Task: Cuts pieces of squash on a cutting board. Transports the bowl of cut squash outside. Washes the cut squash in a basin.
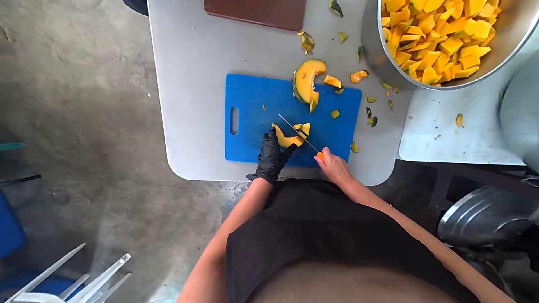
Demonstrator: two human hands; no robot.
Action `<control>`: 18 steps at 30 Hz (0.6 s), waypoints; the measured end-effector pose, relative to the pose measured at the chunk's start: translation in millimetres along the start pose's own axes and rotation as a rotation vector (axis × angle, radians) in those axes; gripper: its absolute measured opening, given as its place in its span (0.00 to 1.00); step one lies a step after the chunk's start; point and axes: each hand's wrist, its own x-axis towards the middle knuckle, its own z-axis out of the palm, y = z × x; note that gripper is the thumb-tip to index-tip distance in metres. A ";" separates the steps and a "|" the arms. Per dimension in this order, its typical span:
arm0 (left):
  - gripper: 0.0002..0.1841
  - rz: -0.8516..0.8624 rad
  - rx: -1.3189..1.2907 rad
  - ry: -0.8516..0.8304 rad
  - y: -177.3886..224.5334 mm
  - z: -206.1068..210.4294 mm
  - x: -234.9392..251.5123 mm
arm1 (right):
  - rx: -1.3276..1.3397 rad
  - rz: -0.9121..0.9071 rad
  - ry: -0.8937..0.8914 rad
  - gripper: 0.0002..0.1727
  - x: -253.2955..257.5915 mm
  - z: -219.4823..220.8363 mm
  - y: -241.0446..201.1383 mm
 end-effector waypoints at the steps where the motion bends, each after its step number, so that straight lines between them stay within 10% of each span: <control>1: 0.49 -0.004 0.010 -0.005 0.6 0.1 -0.8 | 0.012 -0.025 0.017 0.26 -5.2 0.4 1.3; 18: 0.46 -0.077 0.160 -0.075 17.0 -3.9 -4.9 | -0.008 0.034 0.001 0.24 6.5 9.6 -2.1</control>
